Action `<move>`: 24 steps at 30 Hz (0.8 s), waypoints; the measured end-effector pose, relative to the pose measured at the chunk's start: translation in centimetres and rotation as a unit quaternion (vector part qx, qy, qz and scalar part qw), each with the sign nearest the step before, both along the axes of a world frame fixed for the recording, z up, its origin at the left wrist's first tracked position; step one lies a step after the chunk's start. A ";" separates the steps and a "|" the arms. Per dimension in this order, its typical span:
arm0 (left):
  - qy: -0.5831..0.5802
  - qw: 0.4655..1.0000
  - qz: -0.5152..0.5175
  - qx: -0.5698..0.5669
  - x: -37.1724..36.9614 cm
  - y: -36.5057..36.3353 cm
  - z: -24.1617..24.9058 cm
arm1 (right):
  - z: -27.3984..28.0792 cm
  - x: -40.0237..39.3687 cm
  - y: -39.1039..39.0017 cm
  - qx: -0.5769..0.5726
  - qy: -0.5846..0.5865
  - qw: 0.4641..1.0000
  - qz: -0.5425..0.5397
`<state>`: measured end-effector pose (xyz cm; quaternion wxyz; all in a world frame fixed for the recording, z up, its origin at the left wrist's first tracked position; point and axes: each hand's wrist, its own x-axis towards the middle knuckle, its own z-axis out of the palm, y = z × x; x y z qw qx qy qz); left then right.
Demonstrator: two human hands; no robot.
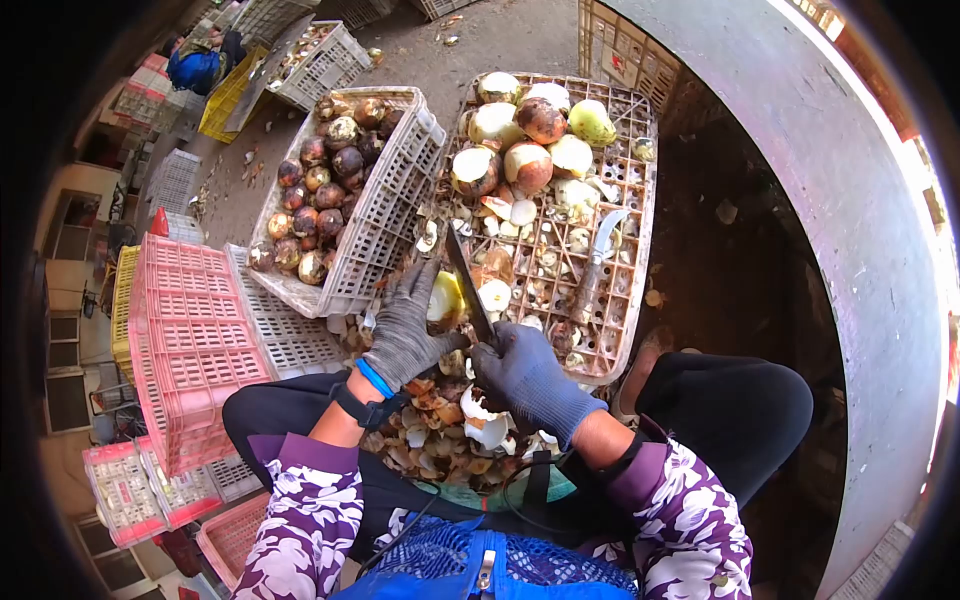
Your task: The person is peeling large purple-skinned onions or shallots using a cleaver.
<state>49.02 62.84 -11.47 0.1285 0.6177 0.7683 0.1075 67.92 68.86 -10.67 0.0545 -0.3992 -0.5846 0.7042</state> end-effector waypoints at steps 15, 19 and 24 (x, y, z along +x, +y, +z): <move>-0.440 0.872 0.114 0.181 -0.8 1.4 -2.3 | 0.8 1.3 -0.1 -0.064 0.006 0.998 -0.017; -0.175 0.979 0.039 0.091 -0.9 1.6 -2.3 | 0.4 1.0 -0.2 -0.033 -0.017 0.999 -0.002; -0.278 0.958 0.045 0.060 -2.4 -0.1 -2.1 | -0.9 0.6 -0.5 0.028 -0.011 0.999 0.035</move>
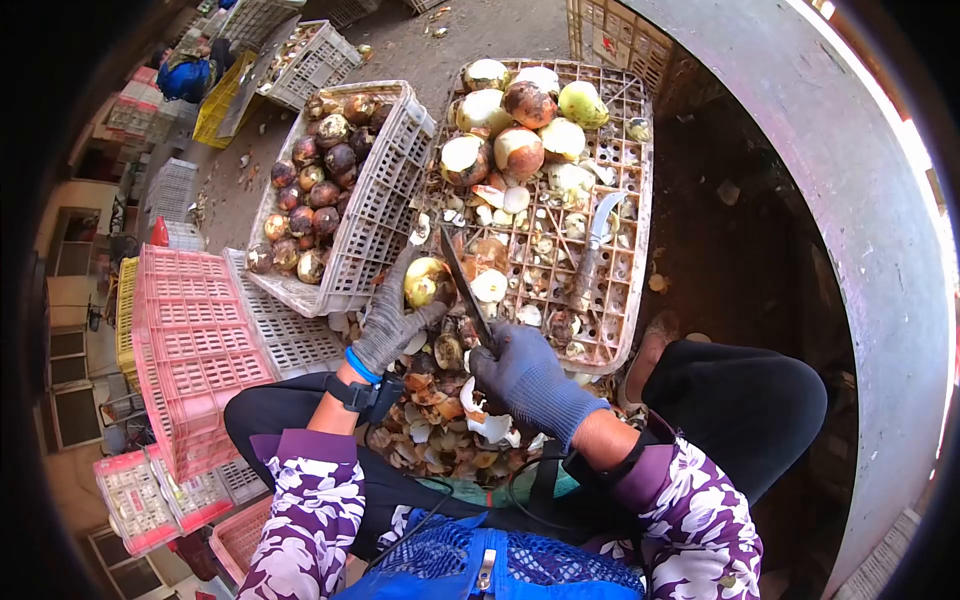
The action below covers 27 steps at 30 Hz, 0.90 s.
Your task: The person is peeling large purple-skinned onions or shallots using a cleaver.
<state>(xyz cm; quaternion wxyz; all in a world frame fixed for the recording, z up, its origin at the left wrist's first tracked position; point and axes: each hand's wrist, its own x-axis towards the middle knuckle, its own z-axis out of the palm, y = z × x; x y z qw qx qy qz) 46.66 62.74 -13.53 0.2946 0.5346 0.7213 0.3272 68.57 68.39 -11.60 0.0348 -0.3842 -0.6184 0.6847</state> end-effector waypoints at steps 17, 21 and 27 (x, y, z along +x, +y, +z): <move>0.159 0.987 0.005 0.018 1.8 0.9 -0.5 | 3.8 1.3 0.3 0.265 -0.043 0.960 0.078; 0.151 0.988 -0.003 0.039 2.5 1.0 -1.5 | 3.5 0.5 0.9 0.300 -0.061 0.948 0.091; 0.084 0.996 -0.015 0.000 2.2 1.5 -2.6 | 4.0 -0.9 1.5 0.305 -0.079 0.943 0.110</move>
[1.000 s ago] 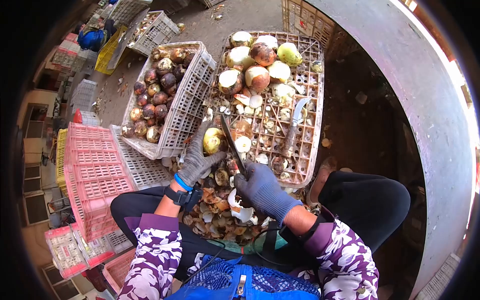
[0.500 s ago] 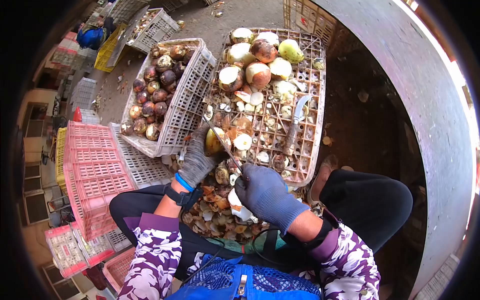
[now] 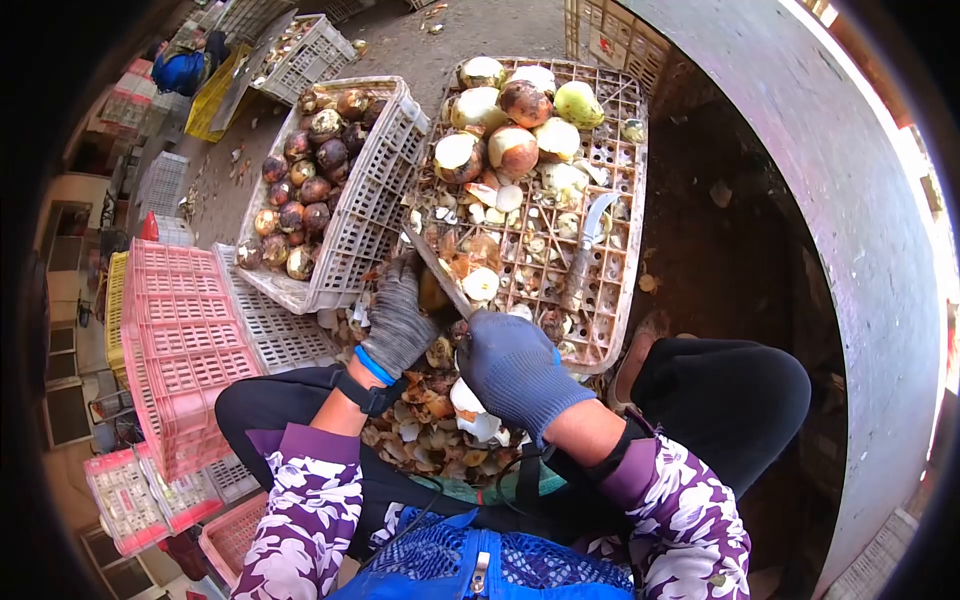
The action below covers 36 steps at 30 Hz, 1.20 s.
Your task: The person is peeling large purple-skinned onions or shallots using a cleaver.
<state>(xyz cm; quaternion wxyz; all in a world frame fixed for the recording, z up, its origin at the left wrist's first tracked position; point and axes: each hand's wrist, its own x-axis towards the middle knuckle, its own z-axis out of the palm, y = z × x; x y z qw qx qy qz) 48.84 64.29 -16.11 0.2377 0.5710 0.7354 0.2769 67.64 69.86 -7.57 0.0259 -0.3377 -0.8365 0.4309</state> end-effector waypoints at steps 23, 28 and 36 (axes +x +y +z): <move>-0.287 0.948 0.043 0.130 -2.9 -1.9 4.6 | -4.4 -2.2 1.4 -0.051 -0.001 0.997 -0.059; -0.541 0.822 0.105 0.143 -3.4 -2.3 7.9 | -2.9 -1.5 0.9 -0.346 0.124 0.915 -0.166; -0.624 0.760 0.072 0.167 -4.3 -2.0 7.7 | 2.7 1.1 -0.2 -0.379 0.231 0.891 -0.100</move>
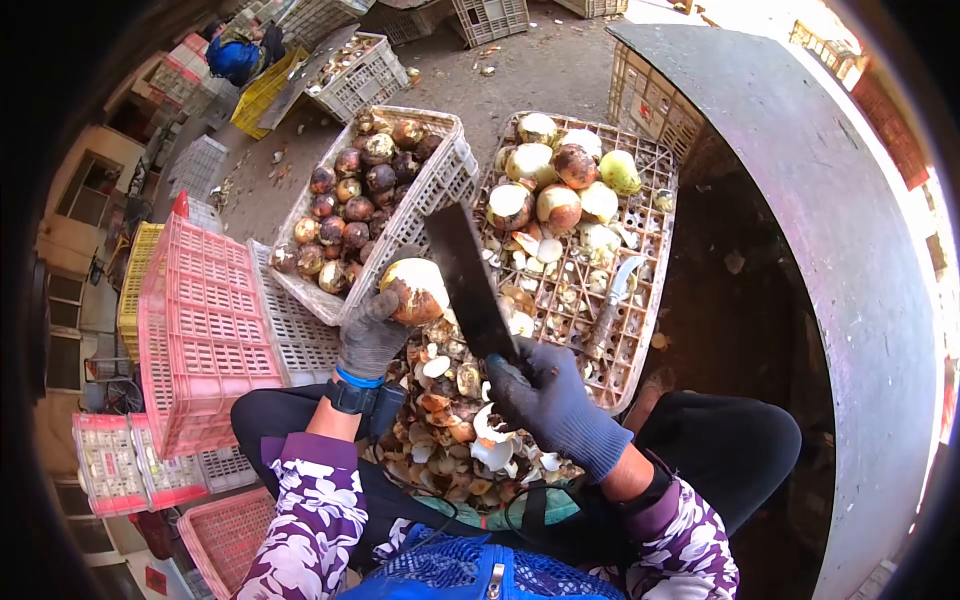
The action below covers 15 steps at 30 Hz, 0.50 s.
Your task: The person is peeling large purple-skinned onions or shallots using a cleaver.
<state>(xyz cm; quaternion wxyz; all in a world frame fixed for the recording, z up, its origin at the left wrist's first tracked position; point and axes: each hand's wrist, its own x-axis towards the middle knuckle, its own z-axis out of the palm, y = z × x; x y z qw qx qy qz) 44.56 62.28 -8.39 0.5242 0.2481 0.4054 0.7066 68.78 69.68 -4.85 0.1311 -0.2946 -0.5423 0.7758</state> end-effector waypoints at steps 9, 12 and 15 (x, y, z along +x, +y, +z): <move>-0.105 0.991 0.074 -0.040 3.5 1.0 -2.4 | 0.4 -0.1 -1.1 -0.080 -0.019 0.996 -0.027; -0.173 0.977 0.121 -0.030 6.1 1.3 -2.2 | -2.5 -1.1 -2.3 -0.060 0.027 0.994 -0.088; -0.237 0.963 0.126 0.002 7.3 2.1 -2.2 | -2.9 -1.5 -2.4 -0.056 0.053 0.989 -0.125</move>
